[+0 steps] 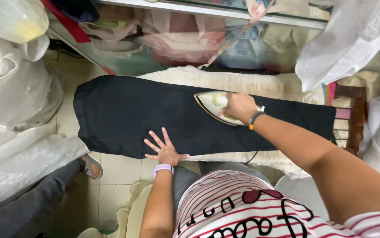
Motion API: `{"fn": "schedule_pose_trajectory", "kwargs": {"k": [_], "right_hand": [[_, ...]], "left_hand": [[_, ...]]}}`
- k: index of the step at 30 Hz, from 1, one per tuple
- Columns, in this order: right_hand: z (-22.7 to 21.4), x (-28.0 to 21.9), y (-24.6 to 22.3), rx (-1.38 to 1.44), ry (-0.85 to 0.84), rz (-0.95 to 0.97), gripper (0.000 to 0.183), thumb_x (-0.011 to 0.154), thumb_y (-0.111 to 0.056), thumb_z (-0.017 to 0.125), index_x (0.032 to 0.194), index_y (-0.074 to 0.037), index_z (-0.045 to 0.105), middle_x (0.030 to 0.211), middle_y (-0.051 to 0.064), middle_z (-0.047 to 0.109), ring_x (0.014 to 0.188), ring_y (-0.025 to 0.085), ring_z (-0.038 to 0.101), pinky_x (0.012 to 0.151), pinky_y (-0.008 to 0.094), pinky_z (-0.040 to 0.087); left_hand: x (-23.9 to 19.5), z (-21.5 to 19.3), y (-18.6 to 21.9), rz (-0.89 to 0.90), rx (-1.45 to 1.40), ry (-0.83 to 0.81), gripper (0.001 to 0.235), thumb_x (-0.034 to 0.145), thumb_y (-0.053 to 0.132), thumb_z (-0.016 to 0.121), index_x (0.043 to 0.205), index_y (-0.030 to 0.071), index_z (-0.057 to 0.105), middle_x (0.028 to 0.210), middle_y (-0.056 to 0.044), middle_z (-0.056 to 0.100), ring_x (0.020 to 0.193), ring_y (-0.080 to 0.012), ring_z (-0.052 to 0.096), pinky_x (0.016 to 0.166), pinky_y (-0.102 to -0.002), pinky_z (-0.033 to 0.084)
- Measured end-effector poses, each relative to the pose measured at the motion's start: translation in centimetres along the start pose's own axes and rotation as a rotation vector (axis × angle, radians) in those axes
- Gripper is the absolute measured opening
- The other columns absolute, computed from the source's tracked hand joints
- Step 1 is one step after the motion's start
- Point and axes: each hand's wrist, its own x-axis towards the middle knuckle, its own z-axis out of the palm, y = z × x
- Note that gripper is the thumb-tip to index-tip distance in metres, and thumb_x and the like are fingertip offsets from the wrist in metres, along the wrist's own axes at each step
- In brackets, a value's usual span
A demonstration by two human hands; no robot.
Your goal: The person irons a black pair of pants on an ironing board using a steam iron. They smooth the fabric with their hands, move the iron back and forth to remove wrinkles, and then fold the pants before placing them on a nearby shelf.
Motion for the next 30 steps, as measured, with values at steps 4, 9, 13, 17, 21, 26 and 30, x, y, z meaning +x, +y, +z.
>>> {"fn": "schedule_pose_trajectory", "kwargs": {"k": [4, 9, 13, 17, 21, 26, 30], "right_hand": [[0.0, 2.2, 0.6, -0.02, 0.037, -0.026, 0.052, 0.077, -0.047, 0.084, 0.103, -0.004, 0.072, 0.096, 0.021, 0.077, 0.1, 0.043, 0.075, 0.087, 0.054, 0.06], [-1.8, 4.6, -0.2, 0.046, 0.129, 0.07, 0.059, 0.076, -0.055, 0.088, 0.105, -0.006, 0.072, 0.093, 0.018, 0.076, 0.097, 0.043, 0.075, 0.085, 0.053, 0.06], [-0.3, 0.9, 0.4, 0.021, 0.015, -0.056, 0.048, 0.082, -0.041, 0.083, 0.107, -0.001, 0.072, 0.099, 0.024, 0.076, 0.103, 0.045, 0.073, 0.089, 0.056, 0.059], [-0.8, 2.8, -0.3, -0.003, 0.05, -0.033, 0.052, 0.078, -0.047, 0.085, 0.105, -0.005, 0.073, 0.097, 0.019, 0.077, 0.1, 0.042, 0.075, 0.086, 0.054, 0.061], [-1.5, 6.4, -1.3, 0.02, 0.14, 0.03, 0.051, 0.079, -0.05, 0.087, 0.104, -0.007, 0.074, 0.092, 0.015, 0.076, 0.096, 0.039, 0.076, 0.084, 0.051, 0.061], [1.5, 2.6, -0.1, -0.059, 0.017, -0.121, 0.054, 0.08, -0.05, 0.082, 0.108, -0.006, 0.071, 0.098, 0.02, 0.076, 0.101, 0.043, 0.074, 0.088, 0.055, 0.06], [1.5, 3.5, -0.7, -0.078, 0.056, -0.092, 0.048, 0.079, -0.047, 0.082, 0.106, -0.01, 0.071, 0.099, 0.018, 0.077, 0.102, 0.041, 0.074, 0.088, 0.055, 0.06]], "left_hand": [[0.3, 0.0, -0.2, 0.0, -0.018, -0.007, 0.164, 0.058, 0.053, 0.099, 0.161, 0.028, -0.025, 0.161, -0.02, -0.043, 0.147, -0.0529, -0.034, 0.105, -0.089, -0.002], [0.4, 0.1, 0.0, 0.017, -0.043, 0.008, 0.165, 0.056, 0.055, 0.099, 0.161, 0.029, -0.026, 0.16, -0.019, -0.044, 0.147, -0.0529, -0.034, 0.105, -0.089, -0.003], [0.1, -0.1, -0.1, 0.012, -0.021, -0.003, 0.164, 0.058, 0.054, 0.099, 0.161, 0.029, -0.026, 0.16, -0.021, -0.045, 0.146, -0.0534, -0.035, 0.105, -0.089, -0.001], [0.2, -0.1, -0.3, 0.018, -0.043, 0.004, 0.165, 0.057, 0.052, 0.099, 0.16, 0.029, -0.028, 0.16, -0.02, -0.045, 0.146, -0.0531, -0.035, 0.105, -0.089, -0.002], [0.8, 0.8, -0.5, 0.021, -0.037, 0.017, 0.167, 0.055, 0.054, 0.1, 0.16, 0.029, -0.027, 0.16, -0.02, -0.045, 0.146, -0.0525, -0.036, 0.103, -0.089, -0.006], [0.0, 0.0, -0.4, 0.032, -0.05, -0.006, 0.164, 0.058, 0.053, 0.099, 0.16, 0.028, -0.027, 0.16, -0.02, -0.044, 0.145, -0.0532, -0.037, 0.103, -0.089, -0.006], [0.4, 0.1, -0.4, 0.03, -0.052, -0.01, 0.166, 0.056, 0.053, 0.099, 0.16, 0.03, -0.027, 0.159, -0.02, -0.045, 0.146, -0.0528, -0.036, 0.105, -0.09, -0.003]]}}
